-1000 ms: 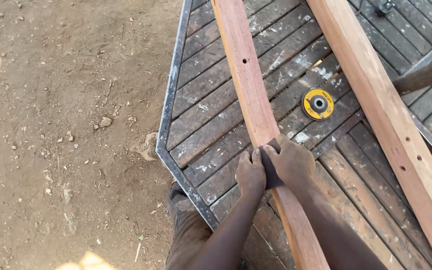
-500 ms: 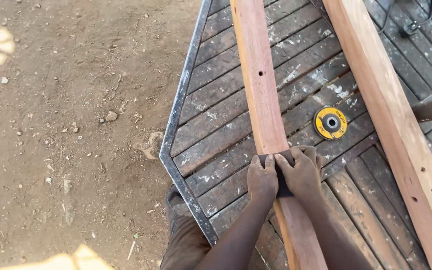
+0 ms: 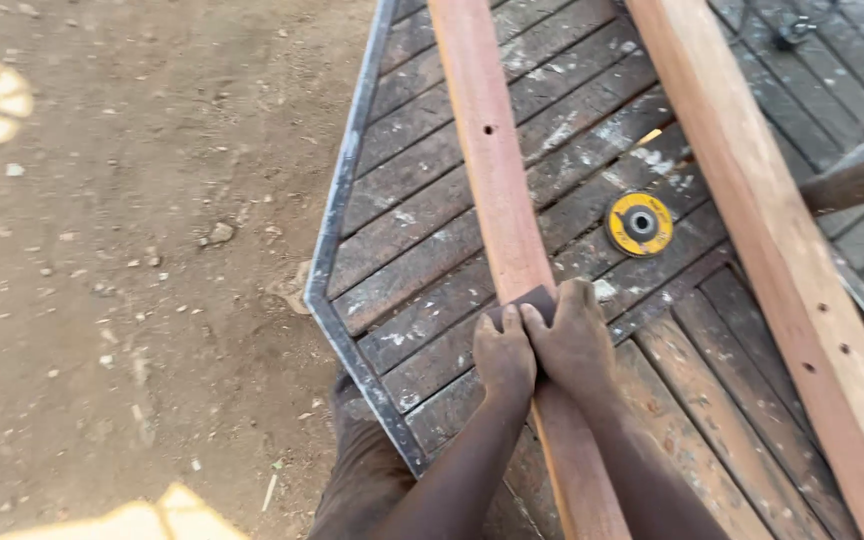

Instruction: Sanding a curved wooden beam with sandpaper to smooth the surface

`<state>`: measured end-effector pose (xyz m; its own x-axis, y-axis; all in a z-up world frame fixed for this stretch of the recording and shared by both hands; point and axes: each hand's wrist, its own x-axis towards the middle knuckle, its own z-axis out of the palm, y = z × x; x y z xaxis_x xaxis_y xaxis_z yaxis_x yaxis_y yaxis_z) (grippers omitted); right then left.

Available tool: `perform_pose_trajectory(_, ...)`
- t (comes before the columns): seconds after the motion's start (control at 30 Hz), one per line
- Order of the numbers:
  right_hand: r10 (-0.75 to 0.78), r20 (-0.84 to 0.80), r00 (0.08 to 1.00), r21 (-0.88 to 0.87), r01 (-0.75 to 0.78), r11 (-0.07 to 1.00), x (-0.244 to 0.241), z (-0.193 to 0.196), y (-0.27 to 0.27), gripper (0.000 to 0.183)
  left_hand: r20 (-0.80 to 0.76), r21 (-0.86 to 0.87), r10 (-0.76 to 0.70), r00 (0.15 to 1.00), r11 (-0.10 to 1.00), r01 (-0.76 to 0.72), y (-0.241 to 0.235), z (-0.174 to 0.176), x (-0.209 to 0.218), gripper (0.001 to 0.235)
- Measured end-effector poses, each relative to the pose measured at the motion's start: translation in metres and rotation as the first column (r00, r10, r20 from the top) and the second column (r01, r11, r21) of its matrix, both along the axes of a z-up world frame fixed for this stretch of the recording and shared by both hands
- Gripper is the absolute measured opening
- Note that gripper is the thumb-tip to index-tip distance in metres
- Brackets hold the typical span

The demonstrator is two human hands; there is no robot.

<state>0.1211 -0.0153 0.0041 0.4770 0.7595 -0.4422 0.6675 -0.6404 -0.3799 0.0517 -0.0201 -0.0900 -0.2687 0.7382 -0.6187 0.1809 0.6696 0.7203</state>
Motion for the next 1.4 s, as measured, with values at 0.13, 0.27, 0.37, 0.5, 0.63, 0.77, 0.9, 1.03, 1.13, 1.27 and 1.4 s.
perform_pose_trajectory(0.13,0.030,0.011,0.999,0.149,-0.031,0.988,0.007,-0.014,-0.003,0.041,0.042,0.054,-0.078,0.996,0.996,0.076,0.023,0.022,-0.005,0.040)
perform_pose_trajectory(0.27,-0.015,-0.043,0.999,0.233,0.025,0.972,0.014,-0.027,-0.006,0.041,-0.034,0.067,-0.112,0.993,0.991,0.114,0.026,0.000,0.003,0.038)
perform_pose_trajectory(0.37,-0.022,-0.006,1.000,0.268,0.022,0.963,0.009,-0.020,-0.012,0.037,-0.021,0.056,-0.121,0.992,0.991,0.122,0.012,-0.021,-0.003,0.041)
perform_pose_trajectory(0.5,-0.028,-0.032,0.999,0.328,0.037,0.944,-0.001,0.003,-0.015,0.033,0.010,0.097,-0.197,0.980,0.976,0.195,0.031,0.040,-0.019,0.053)
perform_pose_trajectory(0.63,-0.076,-0.109,0.991,0.367,0.111,0.923,0.017,-0.024,-0.015,0.027,-0.102,0.099,-0.261,0.960,0.957,0.271,0.046,-0.015,-0.009,0.050)
perform_pose_trajectory(0.77,-0.125,-0.187,0.974,0.421,0.194,0.886,0.014,-0.018,-0.014,0.024,-0.034,0.020,-0.288,0.957,0.957,0.289,0.014,0.005,-0.018,0.057)
perform_pose_trajectory(0.9,-0.085,-0.111,0.990,0.462,0.127,0.878,0.008,-0.001,-0.016,0.024,-0.022,0.059,-0.331,0.943,0.942,0.332,0.045,0.058,-0.019,0.054)
perform_pose_trajectory(1.03,-0.151,-0.204,0.967,0.454,0.230,0.861,0.017,-0.020,-0.021,0.023,-0.093,0.037,-0.358,0.929,0.931,0.362,0.060,-0.018,-0.017,0.055)
perform_pose_trajectory(1.13,-0.164,-0.248,0.955,0.463,0.266,0.845,0.022,-0.027,-0.013,0.024,-0.044,-0.004,-0.355,0.934,0.935,0.356,0.022,0.020,-0.023,0.059)
perform_pose_trajectory(1.27,-0.131,-0.172,0.976,0.459,0.197,0.866,0.017,-0.018,-0.016,0.024,0.002,-0.031,-0.341,0.940,0.939,0.341,0.019,0.041,-0.028,0.057)
perform_pose_trajectory(1.4,-0.108,-0.159,0.981,0.429,0.167,0.888,0.014,-0.013,-0.017,0.025,-0.045,-0.006,-0.385,0.922,0.923,0.385,0.076,0.008,-0.017,0.057)
